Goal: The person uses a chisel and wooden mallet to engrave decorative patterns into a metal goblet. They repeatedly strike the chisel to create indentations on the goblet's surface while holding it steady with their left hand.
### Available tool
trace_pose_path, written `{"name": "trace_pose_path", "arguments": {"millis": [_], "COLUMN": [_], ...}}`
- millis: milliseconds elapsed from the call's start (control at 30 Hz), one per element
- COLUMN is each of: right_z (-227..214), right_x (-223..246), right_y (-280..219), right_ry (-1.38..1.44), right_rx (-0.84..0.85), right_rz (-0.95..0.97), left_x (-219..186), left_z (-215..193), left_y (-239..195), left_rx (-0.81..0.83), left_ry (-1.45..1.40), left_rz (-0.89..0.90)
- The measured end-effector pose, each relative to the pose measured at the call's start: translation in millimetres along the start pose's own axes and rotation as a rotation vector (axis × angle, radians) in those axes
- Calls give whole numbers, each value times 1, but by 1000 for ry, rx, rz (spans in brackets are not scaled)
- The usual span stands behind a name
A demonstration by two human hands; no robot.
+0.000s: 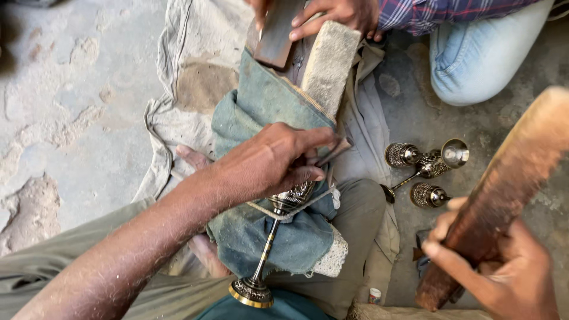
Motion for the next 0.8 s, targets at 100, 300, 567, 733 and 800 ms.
{"name": "trace_pose_path", "arguments": {"millis": [100, 300, 567, 733, 800], "right_z": [-20, -7, -16, 7, -13], "right_x": [22, 19, 34, 28, 61], "right_y": [6, 31, 52, 48, 50], "right_ry": [36, -67, -211, -974, -480], "right_rx": [-176, -68, -24, 414, 27], "right_rz": [-137, -147, -64, 97, -162], "left_x": [-6, -2, -5, -4, -16], "left_z": [-2, 1, -1, -3, -12], "left_y": [1, 1, -2, -2, -15], "left_rx": [-64, -33, -61, -116, -238], "left_ry": [-9, -47, 5, -16, -69], "left_rz": [-7, -28, -20, -59, 124]}}
Point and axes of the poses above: each hand's wrist, its own y-axis towards the middle knuckle, its own z-axis out of the palm, x = y × z, the point moved 8 cm from there along y, towards the middle knuckle, and after that the axes turned 15 degrees about -y, right-handed, at the moved point
